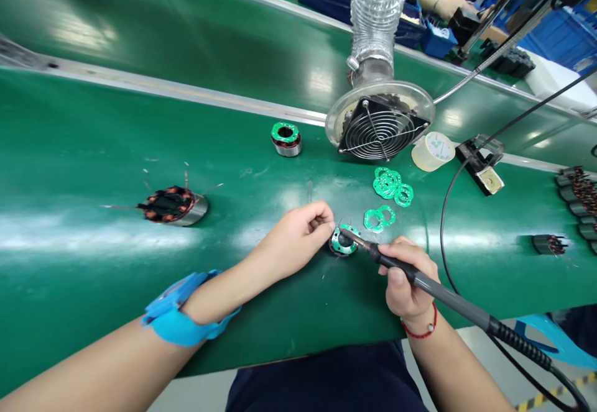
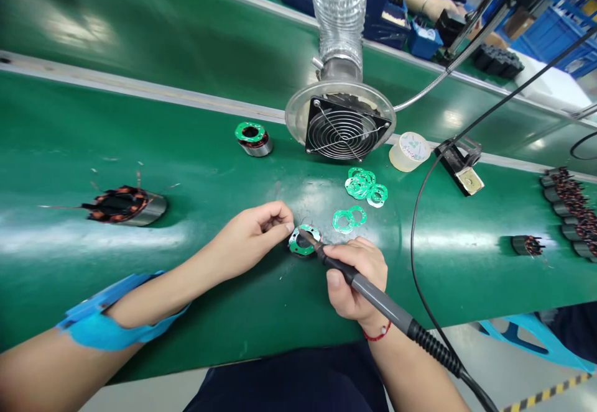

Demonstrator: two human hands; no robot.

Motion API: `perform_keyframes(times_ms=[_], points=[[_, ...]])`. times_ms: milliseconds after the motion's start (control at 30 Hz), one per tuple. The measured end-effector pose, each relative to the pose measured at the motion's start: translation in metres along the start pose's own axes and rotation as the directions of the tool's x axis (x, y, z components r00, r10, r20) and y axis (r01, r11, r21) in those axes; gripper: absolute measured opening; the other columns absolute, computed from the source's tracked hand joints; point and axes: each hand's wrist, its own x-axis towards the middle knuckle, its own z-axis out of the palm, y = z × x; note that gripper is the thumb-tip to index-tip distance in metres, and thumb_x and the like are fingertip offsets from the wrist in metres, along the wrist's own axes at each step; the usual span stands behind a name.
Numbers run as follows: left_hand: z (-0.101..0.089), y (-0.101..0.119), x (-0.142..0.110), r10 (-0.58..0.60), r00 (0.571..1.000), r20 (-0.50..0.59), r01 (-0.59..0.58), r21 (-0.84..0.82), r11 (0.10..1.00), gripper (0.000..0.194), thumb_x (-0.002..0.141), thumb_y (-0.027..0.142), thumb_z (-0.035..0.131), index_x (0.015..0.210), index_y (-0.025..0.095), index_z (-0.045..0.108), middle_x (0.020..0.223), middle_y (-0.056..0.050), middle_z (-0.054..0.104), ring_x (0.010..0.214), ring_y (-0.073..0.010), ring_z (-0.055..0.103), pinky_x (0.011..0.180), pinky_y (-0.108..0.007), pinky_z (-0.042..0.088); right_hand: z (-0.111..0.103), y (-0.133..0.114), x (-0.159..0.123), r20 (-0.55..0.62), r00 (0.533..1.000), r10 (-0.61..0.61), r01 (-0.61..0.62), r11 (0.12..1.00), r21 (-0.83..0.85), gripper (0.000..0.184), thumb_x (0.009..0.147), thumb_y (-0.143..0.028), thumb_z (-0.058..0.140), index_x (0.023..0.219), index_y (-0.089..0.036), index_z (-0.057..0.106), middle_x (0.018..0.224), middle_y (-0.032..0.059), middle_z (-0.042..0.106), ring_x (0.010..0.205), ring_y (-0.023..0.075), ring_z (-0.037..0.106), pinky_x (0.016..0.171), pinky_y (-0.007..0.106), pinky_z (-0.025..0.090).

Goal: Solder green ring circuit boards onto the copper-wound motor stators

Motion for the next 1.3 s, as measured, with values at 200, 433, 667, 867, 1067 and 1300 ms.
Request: perform_keyframes(times_ms=[200, 433, 667, 867, 1067, 1300], points=[[0.000, 0.001, -0.002, -0.001, 1.000, -0.012, 0.001, 0.016, 1.000, 0.021, 0.082, 0.033, 0.045, 0.074, 0.015, 0.053, 0.062, 0.002, 0.050, 0.056, -0.0099, 0.042, 0.051, -0.022, 0.033, 0.002, -0.002, 0.003, 0.006, 1.000, -0.020, 0.020, 1.000, -0.017, 0.019, 0.097, -0.031, 0.049, 0.101, -0.016, 0.061, 0.067, 0.0016, 0.061, 0.053, 0.0107, 0.054, 0.055, 0.028, 0.043], [-0.001, 0.006, -0.002, 0.037, 0.998, -0.046, -0.035, 0.057, 0.998, 0.020, 0.080, 0.032, 0.047, 0.069, 0.016, 0.051, 0.058, 0.003, 0.047, 0.052, -0.0097, 0.040, 0.049, -0.023, 0.032, 0.009, 0.003, 0.003, 0.142, 0.987, 0.079, -0.076, 0.997, -0.023, 0.049, 0.094, -0.009, 0.049, 0.141, -0.023, 0.043, 0.109, 0.0054, 0.070, 0.096, 0.0161, 0.067, 0.085, 0.034, 0.054], [0.000, 0.006, 0.000, 0.009, 1.000, -0.029, -0.008, 0.037, 0.999, 0.019, 0.080, 0.030, 0.046, 0.067, 0.016, 0.045, 0.060, 0.003, 0.045, 0.055, -0.0100, 0.039, 0.051, -0.024, 0.030, 0.018, 0.005, 0.011, 0.467, 0.878, 0.104, -0.029, 0.986, -0.164, 0.061, 0.083, -0.006, 0.050, 0.142, -0.019, 0.037, 0.134, 0.0100, 0.056, 0.123, 0.0229, 0.049, 0.102, 0.044, 0.044], [-0.006, 0.000, -0.005, -0.046, 0.983, 0.180, 0.024, 0.123, 0.992, 0.027, 0.087, 0.040, 0.045, 0.098, 0.017, 0.054, 0.078, 0.000, 0.056, 0.071, -0.0152, 0.051, 0.064, -0.029, 0.040, 0.011, 0.013, 0.009, 0.294, 0.948, 0.121, -0.023, 0.949, -0.315, 0.060, 0.087, -0.027, 0.066, 0.139, -0.019, 0.037, 0.112, 0.0109, 0.063, 0.100, 0.0243, 0.053, 0.088, 0.044, 0.049], [-0.015, 0.002, -0.010, 0.113, 0.975, 0.191, -0.156, 0.231, 0.960, 0.016, 0.084, 0.025, 0.042, 0.081, 0.016, 0.055, 0.079, -0.002, 0.055, 0.069, -0.0143, 0.048, 0.065, -0.029, 0.036, 0.006, 0.015, 0.006, 0.306, 0.949, 0.082, -0.020, 0.979, -0.201, 0.056, 0.089, -0.015, 0.058, 0.140, -0.021, 0.036, 0.121, 0.0111, 0.059, 0.108, 0.0228, 0.055, 0.094, 0.043, 0.049], [-0.008, 0.004, -0.008, 0.063, 0.989, 0.137, -0.058, -0.037, 0.998, 0.024, 0.082, 0.039, 0.051, 0.079, 0.016, 0.058, 0.068, 0.001, 0.054, 0.061, -0.0119, 0.046, 0.057, -0.025, 0.037, 0.018, 0.008, 0.004, 0.306, 0.952, 0.017, 0.073, 0.957, -0.281, 0.051, 0.090, -0.022, 0.060, 0.137, -0.018, 0.039, 0.117, 0.0139, 0.063, 0.099, 0.0240, 0.058, 0.082, 0.041, 0.051]])
